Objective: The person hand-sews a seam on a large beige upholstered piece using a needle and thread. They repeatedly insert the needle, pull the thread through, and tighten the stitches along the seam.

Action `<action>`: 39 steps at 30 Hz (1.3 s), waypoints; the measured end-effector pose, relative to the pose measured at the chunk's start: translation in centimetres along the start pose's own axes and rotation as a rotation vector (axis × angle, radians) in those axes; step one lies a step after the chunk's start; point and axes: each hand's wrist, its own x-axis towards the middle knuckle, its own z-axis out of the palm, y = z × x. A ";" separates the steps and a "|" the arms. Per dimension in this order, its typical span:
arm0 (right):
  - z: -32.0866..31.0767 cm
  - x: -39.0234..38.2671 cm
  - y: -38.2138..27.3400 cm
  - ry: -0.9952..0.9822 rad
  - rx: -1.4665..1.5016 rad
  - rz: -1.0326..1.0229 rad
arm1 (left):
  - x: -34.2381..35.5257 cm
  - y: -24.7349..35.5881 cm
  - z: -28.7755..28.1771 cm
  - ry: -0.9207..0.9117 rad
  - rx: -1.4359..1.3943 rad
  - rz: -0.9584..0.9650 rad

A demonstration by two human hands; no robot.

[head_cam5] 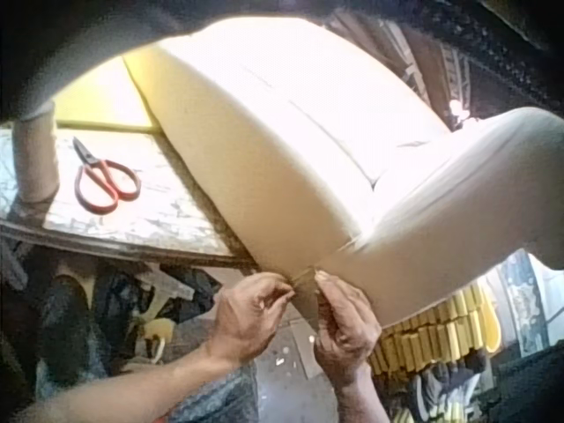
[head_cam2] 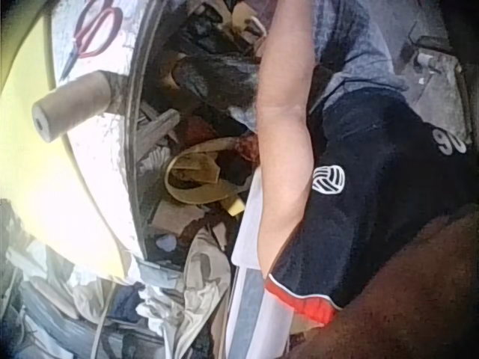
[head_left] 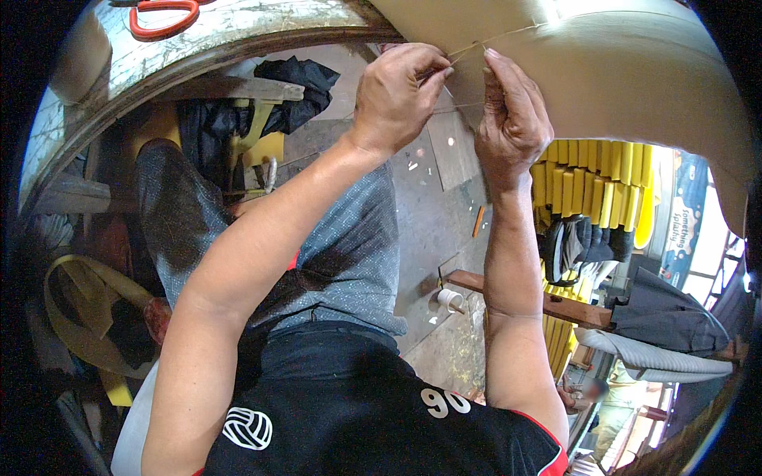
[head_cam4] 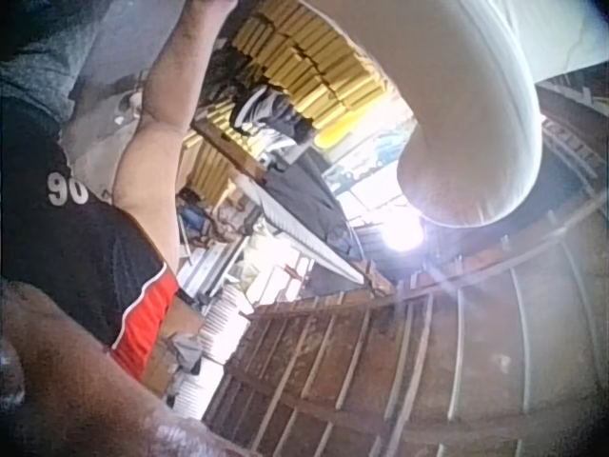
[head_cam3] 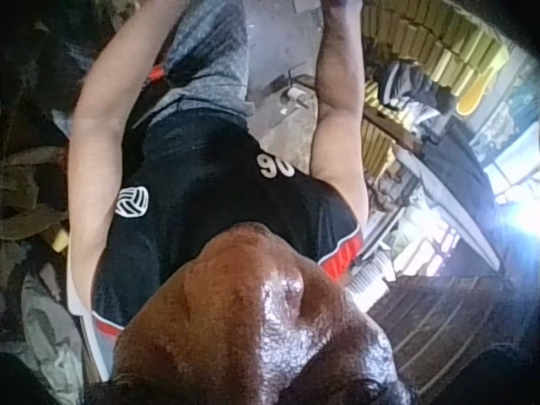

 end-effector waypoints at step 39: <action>0.5 1.2 -1.1 -0.004 -0.144 -0.001 | -0.8 0.3 -0.1 -0.030 0.086 0.160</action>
